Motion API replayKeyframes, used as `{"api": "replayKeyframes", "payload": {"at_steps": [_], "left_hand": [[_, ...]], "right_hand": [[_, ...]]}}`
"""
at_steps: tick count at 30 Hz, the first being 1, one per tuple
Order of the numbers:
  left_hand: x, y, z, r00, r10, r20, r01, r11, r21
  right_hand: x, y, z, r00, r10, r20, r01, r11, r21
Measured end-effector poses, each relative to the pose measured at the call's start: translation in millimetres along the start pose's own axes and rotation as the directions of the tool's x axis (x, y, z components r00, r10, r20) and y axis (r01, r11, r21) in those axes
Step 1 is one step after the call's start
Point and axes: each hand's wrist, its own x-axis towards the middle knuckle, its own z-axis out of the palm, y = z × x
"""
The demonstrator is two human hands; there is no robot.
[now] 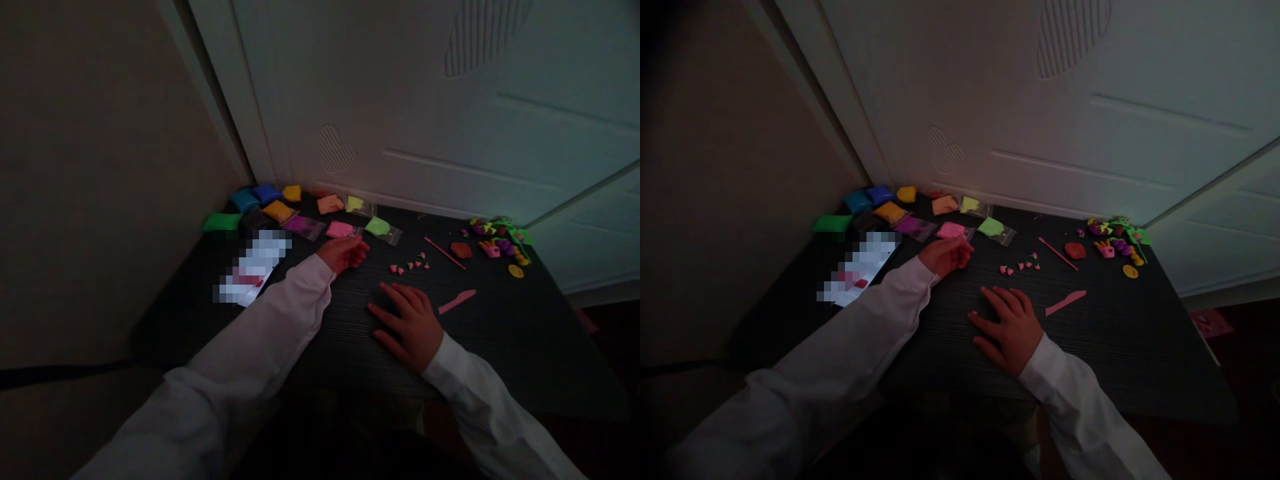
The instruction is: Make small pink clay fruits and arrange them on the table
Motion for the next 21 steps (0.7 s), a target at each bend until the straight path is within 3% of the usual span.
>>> {"api": "replayKeyframes", "payload": {"at_steps": [3,7,12,16,21], "left_hand": [[0.1,0.3,-0.1,1.000,-0.010,-0.005,0.010,1.000,0.007],[0.7,-0.4,-0.8,1.000,-0.009,-0.001,0.009,1.000,0.011],[0.5,-0.8,-0.6,1.000,0.001,0.006,-0.002,1.000,0.009],[0.8,-1.3,-1.0,1.000,0.007,0.019,-0.007,1.000,0.006],[0.5,-1.2,-0.8,1.000,0.003,0.012,-0.004,1.000,0.017]], "right_hand": [[-0.3,0.4,0.6,0.996,0.073,-0.042,-0.074,0.997,-0.025],[-1.2,0.4,0.5,0.998,-0.036,0.042,0.036,0.999,0.006],[-1.7,0.7,2.7,0.998,0.064,0.022,-0.064,0.998,-0.030],[-2.1,0.0,1.9,0.997,-0.024,0.070,0.025,1.000,-0.010],[-2.2,-0.2,0.5,0.995,0.077,0.063,-0.075,0.997,-0.037]]}}
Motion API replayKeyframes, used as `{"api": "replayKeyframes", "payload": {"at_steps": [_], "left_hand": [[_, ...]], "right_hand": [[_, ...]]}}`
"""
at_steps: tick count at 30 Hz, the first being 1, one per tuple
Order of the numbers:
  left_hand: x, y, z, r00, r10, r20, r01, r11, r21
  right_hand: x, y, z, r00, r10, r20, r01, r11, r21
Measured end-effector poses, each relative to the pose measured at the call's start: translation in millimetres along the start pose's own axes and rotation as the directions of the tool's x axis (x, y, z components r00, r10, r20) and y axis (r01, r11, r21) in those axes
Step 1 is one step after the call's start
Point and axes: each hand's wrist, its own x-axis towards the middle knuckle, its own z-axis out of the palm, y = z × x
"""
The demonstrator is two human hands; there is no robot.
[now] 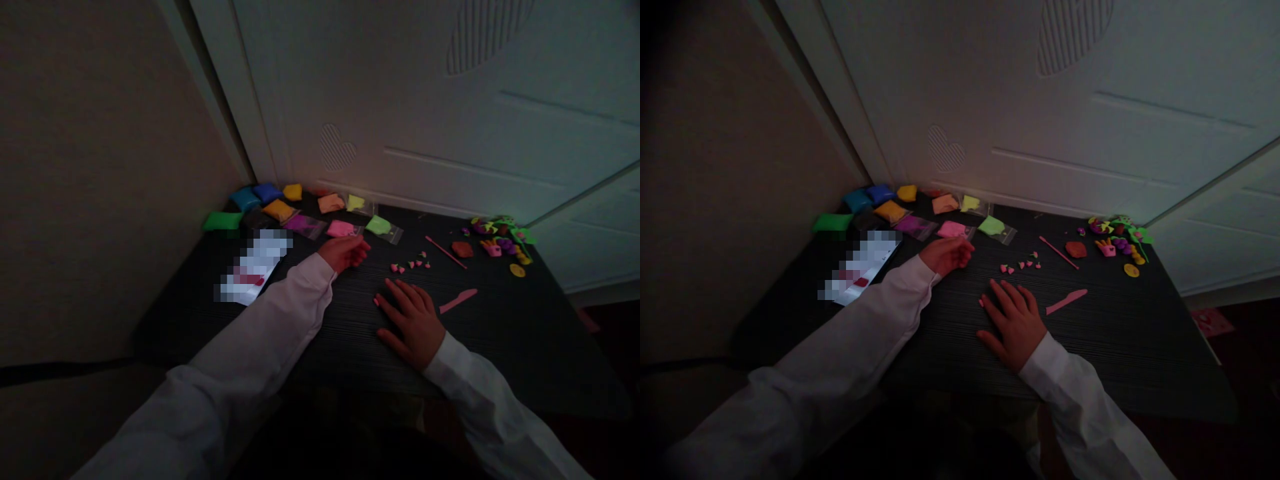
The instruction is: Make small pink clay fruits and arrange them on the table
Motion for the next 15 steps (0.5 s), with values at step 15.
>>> {"api": "replayKeyframes", "payload": {"at_steps": [15], "left_hand": [[0.6,-1.3,-0.4,1.000,0.007,0.001,-0.007,1.000,0.010]], "right_hand": [[0.3,0.9,1.2,0.999,0.001,0.033,-0.001,1.000,0.000]]}}
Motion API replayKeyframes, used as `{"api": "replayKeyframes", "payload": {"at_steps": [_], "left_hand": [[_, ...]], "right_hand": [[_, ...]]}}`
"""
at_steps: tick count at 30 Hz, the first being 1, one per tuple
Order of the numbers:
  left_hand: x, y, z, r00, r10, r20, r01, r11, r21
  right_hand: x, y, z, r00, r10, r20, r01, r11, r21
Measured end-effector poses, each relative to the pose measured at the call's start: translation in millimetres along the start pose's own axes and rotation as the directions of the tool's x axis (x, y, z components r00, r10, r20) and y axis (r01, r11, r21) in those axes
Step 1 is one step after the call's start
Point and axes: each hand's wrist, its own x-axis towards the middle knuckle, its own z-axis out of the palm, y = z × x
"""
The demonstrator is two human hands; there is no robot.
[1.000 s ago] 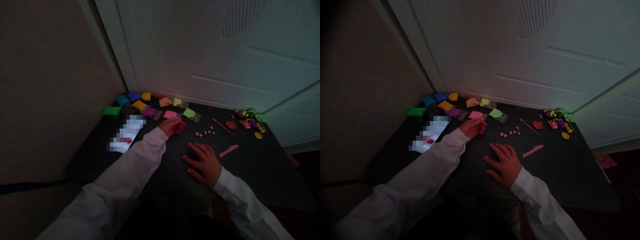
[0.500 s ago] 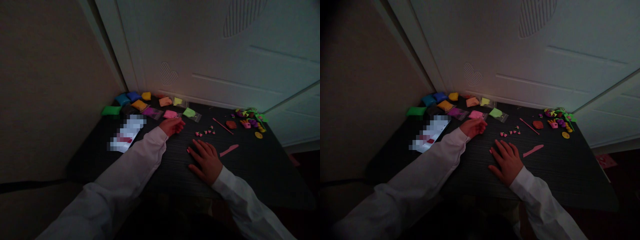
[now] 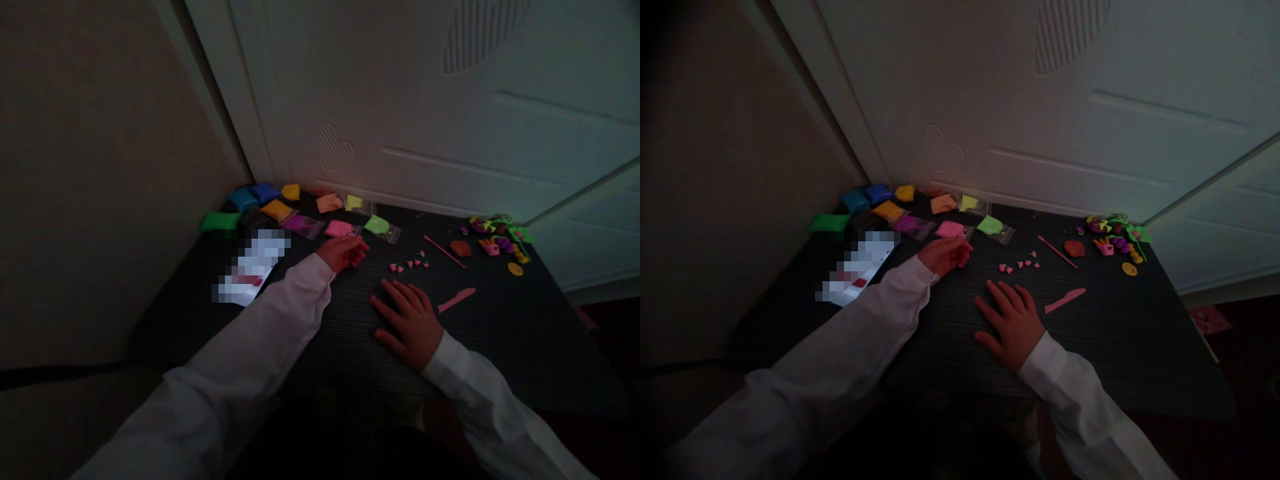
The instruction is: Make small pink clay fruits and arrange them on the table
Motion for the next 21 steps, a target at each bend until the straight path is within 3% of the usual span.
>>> {"api": "replayKeyframes", "payload": {"at_steps": [2,6,10,14,18,21], "left_hand": [[-0.2,0.4,0.4,1.000,-0.004,-0.001,0.004,1.000,0.002],[-1.2,1.5,1.8,1.000,-0.005,-0.013,0.005,1.000,0.008],[-2.1,2.1,2.2,1.000,-0.002,-0.014,0.002,1.000,0.005],[-1.8,1.4,1.1,1.000,-0.004,-0.005,0.004,1.000,0.007],[-0.9,0.5,0.1,1.000,0.006,0.008,-0.006,1.000,0.004],[-1.0,0.8,0.6,1.000,0.004,0.012,-0.004,1.000,0.002]], "right_hand": [[0.1,0.1,-0.5,1.000,0.022,-0.015,-0.023,1.000,-0.006],[0.2,0.6,-1.9,0.995,-0.097,0.019,0.097,0.995,0.010],[1.0,1.1,0.1,1.000,0.019,-0.006,-0.019,1.000,-0.007],[1.6,1.2,1.1,0.996,-0.080,0.046,0.079,0.997,0.014],[2.5,0.9,0.2,0.999,0.038,-0.001,-0.038,0.999,-0.010],[2.3,-0.2,-1.4,0.997,-0.071,0.025,0.071,0.997,0.010]]}}
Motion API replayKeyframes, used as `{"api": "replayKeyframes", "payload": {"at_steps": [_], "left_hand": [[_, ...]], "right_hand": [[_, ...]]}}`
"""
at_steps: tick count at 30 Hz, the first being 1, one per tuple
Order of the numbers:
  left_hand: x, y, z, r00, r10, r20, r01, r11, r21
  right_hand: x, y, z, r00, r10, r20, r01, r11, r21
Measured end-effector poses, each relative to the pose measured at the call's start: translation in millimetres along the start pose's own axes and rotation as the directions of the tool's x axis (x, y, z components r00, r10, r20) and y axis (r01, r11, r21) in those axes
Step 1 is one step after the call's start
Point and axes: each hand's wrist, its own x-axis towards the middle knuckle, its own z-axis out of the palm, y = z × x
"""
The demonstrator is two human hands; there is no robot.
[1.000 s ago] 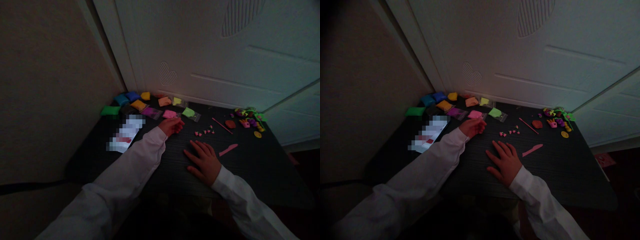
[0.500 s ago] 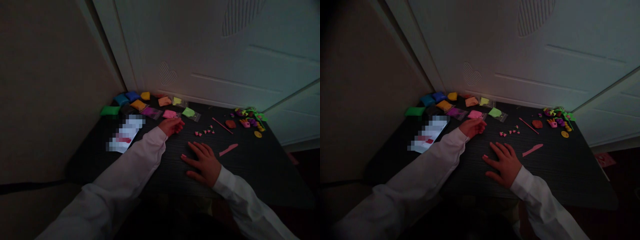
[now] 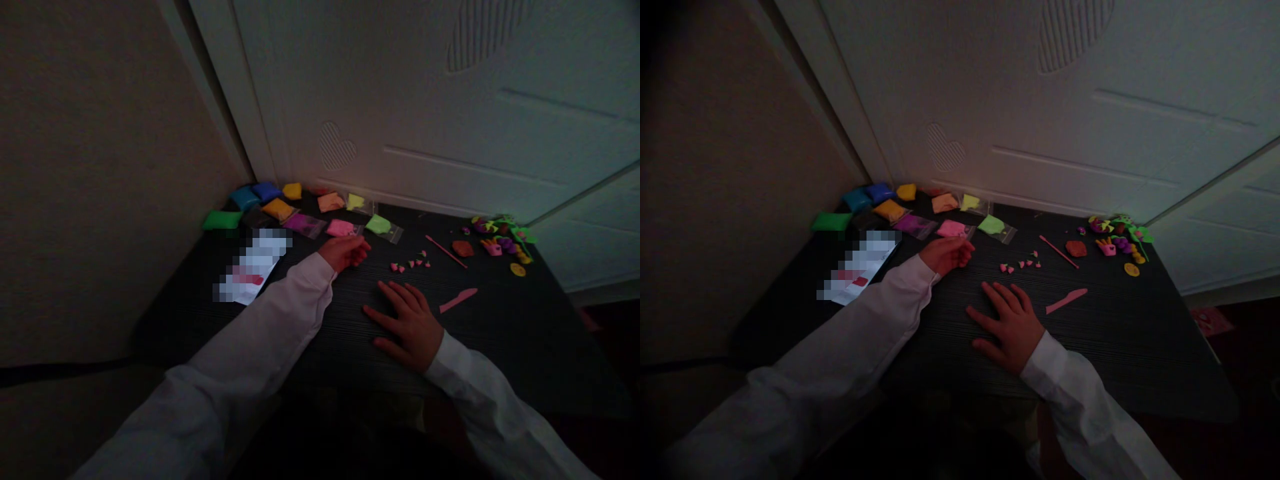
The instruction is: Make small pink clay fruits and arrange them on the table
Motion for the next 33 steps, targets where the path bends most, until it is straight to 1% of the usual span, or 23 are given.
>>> {"api": "replayKeyframes", "payload": {"at_steps": [1,2,5,6,9,12,14,16,19,23,24,25,28,29,30,33], "left_hand": [[-0.2,0.3,0.3,1.000,0.001,-0.001,-0.001,1.000,0.001],[-0.4,0.5,0.7,1.000,0.000,-0.004,0.000,1.000,0.002],[-0.9,0.8,1.4,1.000,-0.001,-0.005,0.001,1.000,0.003],[-0.9,0.7,1.4,1.000,0.000,-0.004,0.000,1.000,0.001],[-0.4,0.0,0.8,1.000,0.003,0.001,-0.003,1.000,0.004],[-0.2,-0.6,0.2,1.000,0.002,0.001,-0.002,1.000,0.011],[-0.6,-0.6,0.3,1.000,0.004,-0.004,-0.004,1.000,0.014],[-1.3,-0.2,0.9,1.000,0.004,-0.006,-0.003,1.000,0.018],[-2.2,0.8,2.5,1.000,0.002,-0.007,-0.002,1.000,0.018],[-2.7,2.5,4.5,1.000,-0.004,-0.017,0.004,1.000,0.016],[-2.7,2.8,4.8,1.000,-0.007,-0.018,0.008,1.000,0.018],[-2.7,3.0,5.1,1.000,-0.010,-0.019,0.011,1.000,0.020],[-2.9,3.1,5.3,1.000,-0.011,-0.018,0.011,1.000,0.018],[-3.0,3.1,5.3,1.000,-0.010,-0.016,0.010,1.000,0.016],[-3.2,3.0,5.3,1.000,-0.009,-0.015,0.009,1.000,0.014],[-3.4,3.3,5.5,1.000,-0.010,-0.015,0.010,1.000,0.014]], "right_hand": [[-0.1,-0.2,0.2,1.000,-0.030,0.006,0.030,1.000,0.004],[-0.1,-0.1,1.0,1.000,-0.020,0.001,0.020,1.000,0.001],[0.1,2.1,7.1,0.996,0.074,-0.041,-0.074,0.997,-0.022],[0.1,3.4,9.5,0.995,0.082,-0.048,-0.083,0.996,-0.027],[-0.3,7.2,14.3,0.994,0.081,-0.075,-0.084,0.996,-0.032],[-0.3,8.6,12.2,0.991,0.085,-0.105,-0.089,0.996,-0.032],[0.5,7.3,7.9,0.993,0.078,-0.089,-0.081,0.996,-0.037],[1.8,5.2,3.8,0.998,0.044,-0.042,-0.046,0.998,-0.043],[4.0,4.5,3.2,1.000,0.014,-0.002,-0.014,0.999,-0.047],[5.7,8.4,10.0,0.983,0.159,-0.090,-0.166,0.983,-0.076],[5.7,9.0,11.0,0.980,0.167,-0.104,-0.176,0.981,-0.079],[5.4,9.4,11.5,0.983,0.150,-0.104,-0.159,0.984,-0.080],[5.1,10.0,10.4,0.998,0.028,-0.058,-0.032,0.997,-0.068],[5.5,10.7,9.8,0.999,0.012,-0.047,-0.015,0.998,-0.067],[6.1,11.8,9.4,0.999,0.021,-0.046,-0.025,0.997,-0.069],[8.1,15.3,8.5,0.992,0.101,-0.082,-0.108,0.990,-0.086]]}}
